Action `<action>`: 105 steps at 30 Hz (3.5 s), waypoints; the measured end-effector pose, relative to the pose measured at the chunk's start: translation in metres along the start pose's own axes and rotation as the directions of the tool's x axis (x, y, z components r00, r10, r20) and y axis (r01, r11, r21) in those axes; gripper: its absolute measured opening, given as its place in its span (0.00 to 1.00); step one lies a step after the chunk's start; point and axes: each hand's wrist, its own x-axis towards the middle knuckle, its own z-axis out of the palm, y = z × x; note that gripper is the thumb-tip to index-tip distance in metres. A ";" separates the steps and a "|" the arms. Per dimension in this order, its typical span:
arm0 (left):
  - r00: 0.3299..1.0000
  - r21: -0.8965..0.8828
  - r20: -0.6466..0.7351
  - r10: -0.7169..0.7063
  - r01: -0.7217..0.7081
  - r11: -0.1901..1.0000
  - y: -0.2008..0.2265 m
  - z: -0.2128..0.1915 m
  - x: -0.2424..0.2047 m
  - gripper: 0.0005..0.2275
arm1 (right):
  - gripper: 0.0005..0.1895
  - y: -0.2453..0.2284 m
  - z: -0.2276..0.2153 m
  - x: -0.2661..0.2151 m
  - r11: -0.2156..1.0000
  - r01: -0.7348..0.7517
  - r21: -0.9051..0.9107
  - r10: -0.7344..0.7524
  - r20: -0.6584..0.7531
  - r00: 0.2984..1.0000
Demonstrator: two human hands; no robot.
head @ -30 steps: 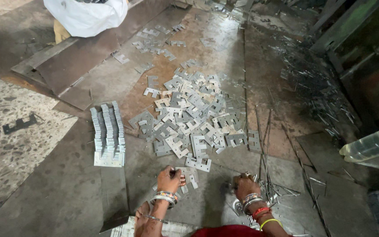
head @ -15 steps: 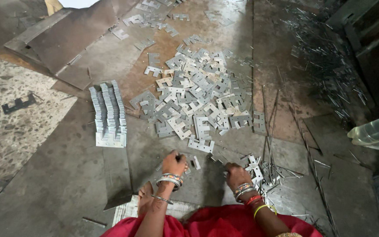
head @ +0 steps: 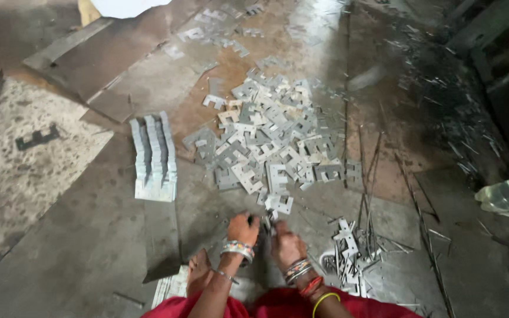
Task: The person sits on the floor and sorts small metal brackets from a large pile. They pick up individual brackets, inspect them, and place them into a neat stack. The person continues this process, occasionally adjusting the stack or picking up more brackets from the surrounding pile.
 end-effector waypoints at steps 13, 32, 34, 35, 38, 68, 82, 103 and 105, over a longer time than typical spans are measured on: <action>1.000 -0.008 0.022 -0.018 0.018 1.000 -0.017 0.018 -0.017 0.13 | 0.26 0.019 0.027 -0.015 0.999 0.032 -0.030 -0.032 -0.006 0.999; 0.877 -0.141 0.323 -0.357 0.417 0.898 -0.002 0.006 -0.004 0.15 | 0.17 0.011 0.009 0.000 0.985 0.139 -0.101 -0.142 -0.020 0.990; 0.889 -0.133 0.300 -0.346 0.398 0.908 0.000 0.004 0.008 0.14 | 0.15 0.009 0.010 0.012 0.989 0.112 -0.098 -0.117 -0.045 0.992; 0.952 -0.078 0.185 -0.242 0.260 0.963 -0.001 0.006 0.012 0.14 | 0.15 0.009 0.012 0.015 0.992 0.097 -0.077 -0.104 -0.095 0.990; 0.988 -0.009 0.090 -0.129 0.130 0.991 -0.004 0.009 -0.003 0.14 | 0.15 0.010 0.010 -0.002 0.995 0.086 0.042 -0.075 -0.212 0.975; 0.872 -0.104 0.345 -0.347 0.403 0.909 -0.003 -0.013 0.011 0.14 | 0.15 0.056 0.018 0.004 0.912 -0.138 -0.386 0.228 0.199 0.953; 0.961 0.359 0.064 -0.268 0.229 0.905 0.010 -0.069 0.029 0.19 | 0.13 0.071 0.010 0.006 0.870 -0.453 -0.193 0.479 0.118 0.870; 0.935 0.646 0.338 0.108 -0.314 0.696 -0.078 -0.003 0.106 0.16 | 0.15 0.073 0.020 0.011 0.873 -0.478 -0.093 0.486 0.094 0.869; 0.939 0.666 0.222 0.263 -0.343 0.662 -0.070 -0.012 0.096 0.18 | 0.14 0.074 0.019 0.010 0.875 -0.474 -0.093 0.482 0.095 0.871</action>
